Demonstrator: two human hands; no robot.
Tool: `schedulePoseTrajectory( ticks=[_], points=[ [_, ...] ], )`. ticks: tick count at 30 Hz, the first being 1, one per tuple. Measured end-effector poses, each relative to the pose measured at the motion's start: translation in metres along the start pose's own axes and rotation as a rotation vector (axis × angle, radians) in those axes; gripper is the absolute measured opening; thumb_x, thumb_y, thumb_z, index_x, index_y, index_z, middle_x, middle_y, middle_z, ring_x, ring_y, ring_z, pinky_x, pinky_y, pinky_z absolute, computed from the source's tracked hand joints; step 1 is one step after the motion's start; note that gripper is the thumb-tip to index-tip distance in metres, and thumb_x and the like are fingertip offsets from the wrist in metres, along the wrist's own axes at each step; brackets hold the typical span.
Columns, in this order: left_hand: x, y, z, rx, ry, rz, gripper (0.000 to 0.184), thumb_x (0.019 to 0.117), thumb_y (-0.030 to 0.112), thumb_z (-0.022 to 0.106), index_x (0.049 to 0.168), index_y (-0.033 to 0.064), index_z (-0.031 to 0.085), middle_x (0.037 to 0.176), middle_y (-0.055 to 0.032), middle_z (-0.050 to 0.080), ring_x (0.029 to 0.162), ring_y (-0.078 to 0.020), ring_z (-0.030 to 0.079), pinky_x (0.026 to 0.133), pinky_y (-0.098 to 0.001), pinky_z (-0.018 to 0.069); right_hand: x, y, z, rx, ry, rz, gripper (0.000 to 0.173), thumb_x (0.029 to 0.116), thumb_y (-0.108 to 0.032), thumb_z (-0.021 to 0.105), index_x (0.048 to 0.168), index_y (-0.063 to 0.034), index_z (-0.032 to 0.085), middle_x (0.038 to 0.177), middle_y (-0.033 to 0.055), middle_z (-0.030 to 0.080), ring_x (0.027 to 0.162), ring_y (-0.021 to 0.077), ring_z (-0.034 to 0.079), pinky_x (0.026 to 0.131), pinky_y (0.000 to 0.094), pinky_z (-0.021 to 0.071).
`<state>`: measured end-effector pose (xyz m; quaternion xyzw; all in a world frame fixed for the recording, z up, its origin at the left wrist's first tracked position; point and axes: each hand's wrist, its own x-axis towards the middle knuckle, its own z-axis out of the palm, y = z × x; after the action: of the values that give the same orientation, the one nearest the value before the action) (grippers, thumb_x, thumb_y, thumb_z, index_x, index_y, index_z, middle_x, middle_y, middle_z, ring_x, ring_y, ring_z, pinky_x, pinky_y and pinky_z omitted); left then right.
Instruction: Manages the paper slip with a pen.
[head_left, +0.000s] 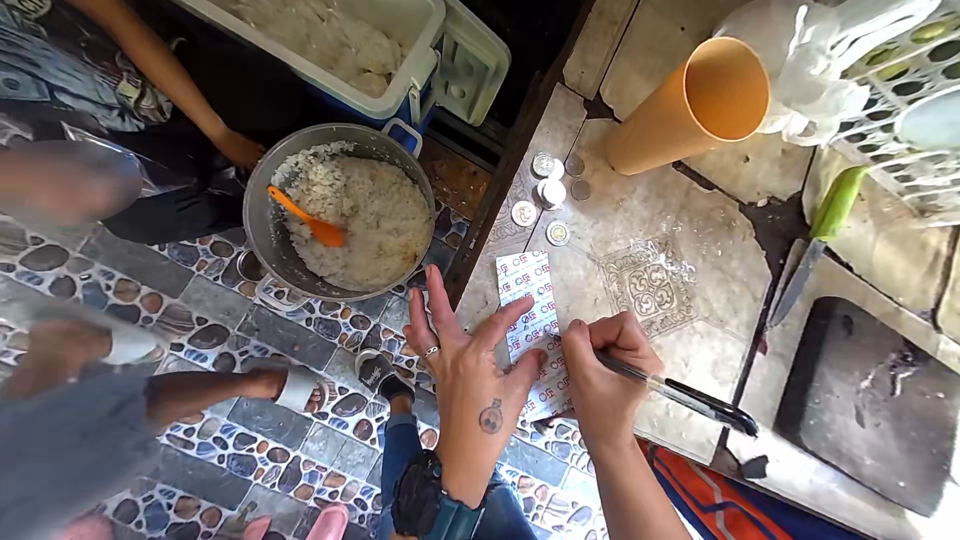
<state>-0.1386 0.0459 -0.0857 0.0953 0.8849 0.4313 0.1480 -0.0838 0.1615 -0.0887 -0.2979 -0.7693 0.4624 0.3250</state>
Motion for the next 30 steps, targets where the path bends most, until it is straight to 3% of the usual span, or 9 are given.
schedulePoseTrajectory(
  ticks=[4, 20, 22, 27, 30],
  points=[
    [0.0005, 0.0008, 0.0009, 0.004, 0.004, 0.011, 0.051, 0.0690, 0.046, 0.088, 0.115, 0.0557, 0.070, 0.172, -0.0004, -0.013, 0.156, -0.0404, -0.010, 0.112, -0.0697, 0.0236, -0.0003, 0.0011, 0.0003, 0.003, 0.028, 0.005, 0.028, 0.0857, -0.006, 0.067, 0.068, -0.0190, 0.050, 0.055, -0.0079, 0.047, 0.044, 0.0012, 0.044, 0.039, 0.0162, 0.0374],
    [0.0005, 0.0016, -0.0007, 0.008, 0.010, 0.026, 0.048, 0.0715, 0.046, 0.087, 0.116, 0.0548, 0.071, 0.172, -0.0041, -0.013, 0.155, -0.0425, -0.013, 0.115, -0.0724, 0.0130, -0.0006, 0.0021, -0.0002, -0.015, 0.025, -0.012, 0.028, 0.0849, -0.006, 0.066, 0.067, -0.0195, 0.049, 0.056, -0.0086, 0.047, 0.045, 0.0009, 0.045, 0.040, 0.0157, 0.0378],
    [0.0002, 0.0000, 0.0000, 0.010, 0.005, 0.022, 0.049, 0.0710, 0.048, 0.087, 0.116, 0.0559, 0.070, 0.172, -0.0021, -0.013, 0.156, -0.0417, -0.011, 0.114, -0.0711, 0.0180, -0.0005, 0.0027, -0.0003, -0.020, 0.026, -0.014, 0.028, 0.0844, -0.006, 0.067, 0.067, -0.0192, 0.049, 0.056, -0.0083, 0.047, 0.045, 0.0012, 0.045, 0.040, 0.0160, 0.0379],
    [0.0003, 0.0013, -0.0006, 0.008, 0.003, 0.006, 0.048, 0.0710, 0.046, 0.087, 0.115, 0.0558, 0.071, 0.172, -0.0030, -0.015, 0.155, -0.0418, -0.014, 0.116, -0.0725, 0.0122, 0.0000, 0.0018, -0.0004, 0.010, 0.023, 0.001, 0.028, 0.0852, -0.005, 0.065, 0.067, -0.0198, 0.049, 0.056, -0.0085, 0.047, 0.045, 0.0012, 0.044, 0.040, 0.0160, 0.0379],
    [0.0004, 0.0015, -0.0008, 0.010, 0.002, 0.006, 0.048, 0.0708, 0.046, 0.087, 0.115, 0.0557, 0.071, 0.172, -0.0029, -0.015, 0.155, -0.0417, -0.014, 0.115, -0.0723, 0.0132, 0.0005, 0.0016, -0.0004, 0.042, 0.046, 0.010, 0.028, 0.0856, -0.005, 0.065, 0.067, -0.0200, 0.049, 0.057, -0.0084, 0.047, 0.046, 0.0010, 0.044, 0.041, 0.0157, 0.0376]
  ],
)
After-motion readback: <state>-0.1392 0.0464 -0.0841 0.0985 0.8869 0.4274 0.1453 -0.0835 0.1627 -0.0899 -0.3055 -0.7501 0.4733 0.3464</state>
